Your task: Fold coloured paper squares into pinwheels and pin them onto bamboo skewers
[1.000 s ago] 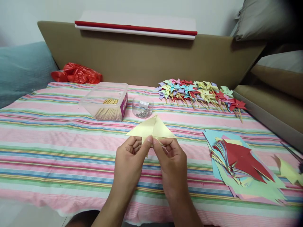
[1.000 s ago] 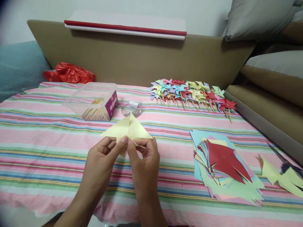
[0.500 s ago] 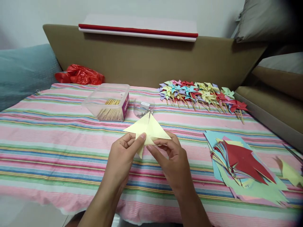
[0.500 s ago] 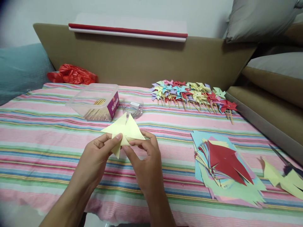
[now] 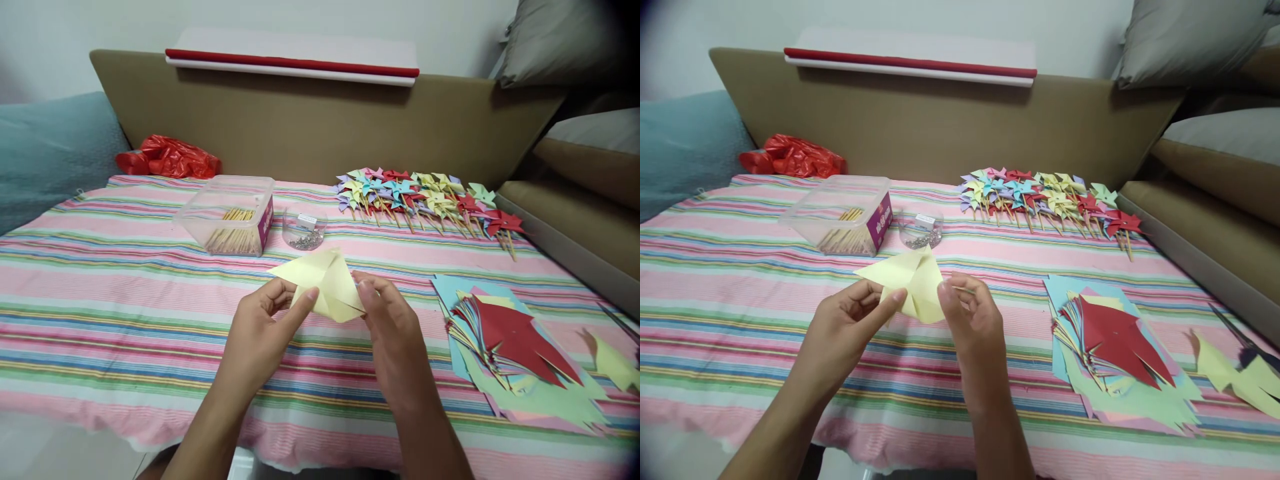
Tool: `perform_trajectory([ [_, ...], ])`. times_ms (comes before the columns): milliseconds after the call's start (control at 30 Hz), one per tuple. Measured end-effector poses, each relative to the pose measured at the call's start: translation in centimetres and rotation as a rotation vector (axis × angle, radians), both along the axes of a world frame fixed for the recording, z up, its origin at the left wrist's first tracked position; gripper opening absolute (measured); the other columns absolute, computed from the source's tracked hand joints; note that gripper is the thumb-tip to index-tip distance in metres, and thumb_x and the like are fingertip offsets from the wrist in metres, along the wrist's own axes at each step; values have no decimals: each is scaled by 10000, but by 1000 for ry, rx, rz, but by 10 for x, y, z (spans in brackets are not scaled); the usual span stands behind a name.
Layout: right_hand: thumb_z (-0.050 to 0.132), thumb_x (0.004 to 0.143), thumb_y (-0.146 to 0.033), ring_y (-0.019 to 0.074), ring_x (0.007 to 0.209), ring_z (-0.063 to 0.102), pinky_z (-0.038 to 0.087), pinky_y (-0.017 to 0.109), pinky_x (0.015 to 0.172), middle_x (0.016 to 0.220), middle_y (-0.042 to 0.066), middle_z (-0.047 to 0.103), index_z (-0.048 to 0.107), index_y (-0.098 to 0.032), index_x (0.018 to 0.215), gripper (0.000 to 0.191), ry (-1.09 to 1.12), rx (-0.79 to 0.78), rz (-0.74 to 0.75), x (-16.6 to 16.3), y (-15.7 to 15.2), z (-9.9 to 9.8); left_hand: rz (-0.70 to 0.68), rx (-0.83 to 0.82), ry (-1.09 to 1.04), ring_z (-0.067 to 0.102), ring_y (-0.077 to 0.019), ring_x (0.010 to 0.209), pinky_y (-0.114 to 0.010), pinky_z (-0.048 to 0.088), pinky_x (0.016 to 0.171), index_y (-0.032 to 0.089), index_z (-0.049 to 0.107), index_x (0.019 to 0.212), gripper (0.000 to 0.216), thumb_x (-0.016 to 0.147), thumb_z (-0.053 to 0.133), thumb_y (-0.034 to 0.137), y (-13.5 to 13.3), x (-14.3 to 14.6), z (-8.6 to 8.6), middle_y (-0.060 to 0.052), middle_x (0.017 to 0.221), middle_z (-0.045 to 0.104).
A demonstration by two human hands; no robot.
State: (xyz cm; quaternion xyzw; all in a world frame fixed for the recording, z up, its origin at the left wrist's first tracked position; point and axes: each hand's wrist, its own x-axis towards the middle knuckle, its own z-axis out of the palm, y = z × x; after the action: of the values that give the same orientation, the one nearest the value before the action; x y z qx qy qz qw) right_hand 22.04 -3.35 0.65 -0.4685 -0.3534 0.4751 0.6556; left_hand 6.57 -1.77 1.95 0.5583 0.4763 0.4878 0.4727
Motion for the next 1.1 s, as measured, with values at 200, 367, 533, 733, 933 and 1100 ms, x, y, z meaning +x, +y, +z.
perform_trajectory([
  [200, 771, 789, -400, 266, 1046, 681, 568, 365, 833, 1222, 65, 709, 789, -249, 982, 246, -104, -25, 311, 14, -5, 4, -183, -6, 137, 477, -120, 649, -230, 361, 572, 195, 625, 760, 272, 888, 681, 428, -1, -7, 2, 37, 694, 550],
  [367, 712, 850, -335, 269, 1128, 657, 545, 379, 915, 1216, 49, 711, 774, -268, 1063, 232, -243, 0, 346, 17, -5, -1, -228, -12, 198, 491, -130, 682, -233, 377, 594, 193, 644, 805, 268, 907, 647, 442, 0, -8, 2, 31, 729, 571],
  [533, 672, 871, -307, 237, 1069, 660, 538, 329, 869, 1180, 39, 695, 768, -246, 1035, 199, -397, 1, 351, 16, -5, -3, -271, -34, 278, 476, -133, 665, -239, 357, 577, 198, 627, 788, 294, 915, 622, 464, 0, -11, 4, 39, 694, 535],
  [733, 684, 848, -308, 196, 880, 664, 525, 266, 687, 1054, 50, 708, 737, -207, 1033, 218, -446, -69, 365, 14, -6, -1, -291, -58, 353, 439, -135, 640, -257, 305, 565, 203, 510, 683, 379, 902, 619, 492, 2, -15, 3, 44, 661, 466],
  [933, 664, 872, -329, 201, 903, 668, 526, 272, 725, 1052, 56, 718, 726, -212, 1047, 220, -435, -75, 404, 15, -8, -1, -313, -75, 343, 433, -135, 653, -261, 291, 573, 201, 530, 700, 341, 899, 634, 458, 0, -19, 3, 41, 689, 471],
  [1100, 671, 866, -309, 208, 925, 673, 530, 285, 747, 1146, 66, 706, 740, -208, 1039, 212, -442, -70, 407, 15, -8, 1, -342, -108, 298, 382, -111, 592, -246, 272, 540, 200, 511, 684, 345, 888, 664, 433, 0, -19, 4, 61, 639, 437],
])
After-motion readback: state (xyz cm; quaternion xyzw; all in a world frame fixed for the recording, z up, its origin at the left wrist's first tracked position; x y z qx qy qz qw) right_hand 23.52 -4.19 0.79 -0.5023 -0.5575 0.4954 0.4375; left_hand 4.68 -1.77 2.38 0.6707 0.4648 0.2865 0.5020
